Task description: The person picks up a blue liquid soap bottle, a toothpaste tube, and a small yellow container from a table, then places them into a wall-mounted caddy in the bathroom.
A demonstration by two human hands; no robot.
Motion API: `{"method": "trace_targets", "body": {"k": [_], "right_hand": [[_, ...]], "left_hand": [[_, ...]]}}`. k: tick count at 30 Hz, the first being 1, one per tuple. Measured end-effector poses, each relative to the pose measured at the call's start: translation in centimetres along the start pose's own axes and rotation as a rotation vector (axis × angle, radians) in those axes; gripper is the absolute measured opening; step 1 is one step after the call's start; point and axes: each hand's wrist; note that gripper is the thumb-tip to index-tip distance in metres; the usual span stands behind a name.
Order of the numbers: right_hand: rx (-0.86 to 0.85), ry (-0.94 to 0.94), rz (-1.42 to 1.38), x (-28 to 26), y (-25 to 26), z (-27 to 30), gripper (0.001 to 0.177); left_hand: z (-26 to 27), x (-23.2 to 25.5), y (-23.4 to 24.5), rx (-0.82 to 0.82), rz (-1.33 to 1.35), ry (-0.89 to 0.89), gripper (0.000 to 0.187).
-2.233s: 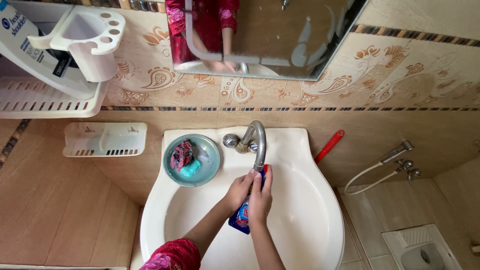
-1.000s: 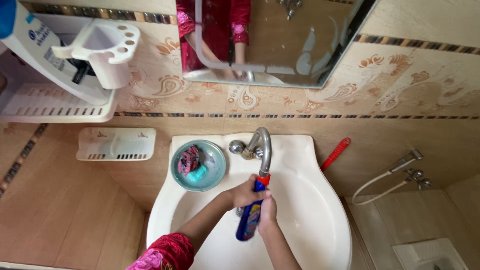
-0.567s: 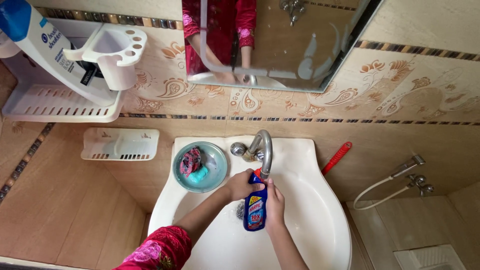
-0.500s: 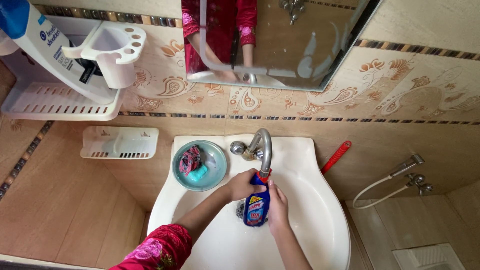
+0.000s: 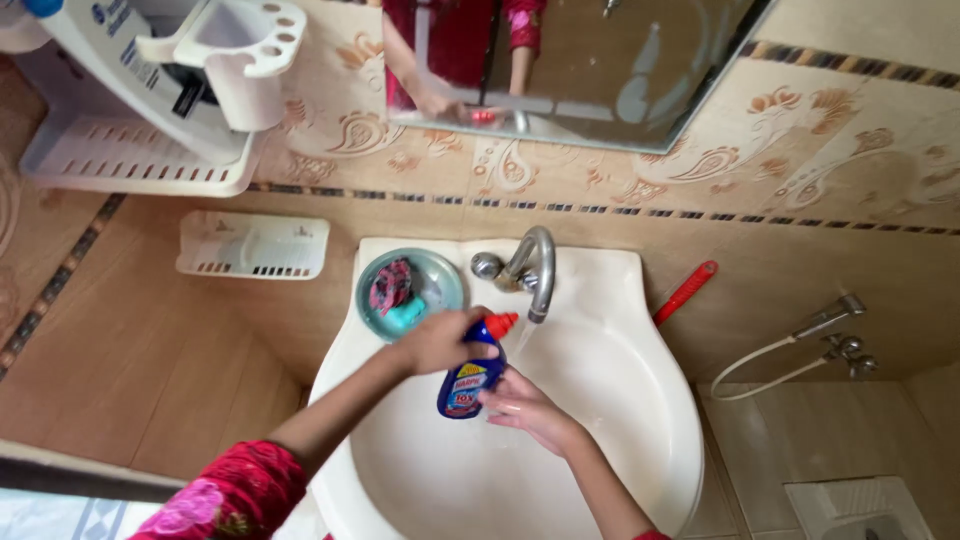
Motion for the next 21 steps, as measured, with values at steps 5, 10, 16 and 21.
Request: {"method": "trace_targets", "body": {"k": [5,10,16,21], "right_hand": [[-0.021,-0.029,0.127,-1.7,-4.0,-3.7,0.059],[0.056,-0.132,0.152,-0.3,-3.1,-6.3,0.052],[0.798,-0.036,0.133,1.9,4.5,-5.8,0.028],[0.847,0.247,0.806,-3.8,8.9,-5.2,0.055]], "left_hand": [[3.7,-1.2,2.5,0.142,0.175,0.023,0.064],[6.2,-1.3,3.0,0.210,0.234,-0.002,0.064],[5.7,0.0,1.8,0.197,0.178,0.208,0.065],[3.2,1.0,0.3,0.197,0.196,0.268,0.063]]}}
Point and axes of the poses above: each hand's wrist, its own z-axis away from the middle knuckle, its own y-axis out of the back of the hand, x = y × z, and after that the axes turned 12 degrees about -x, right-handed
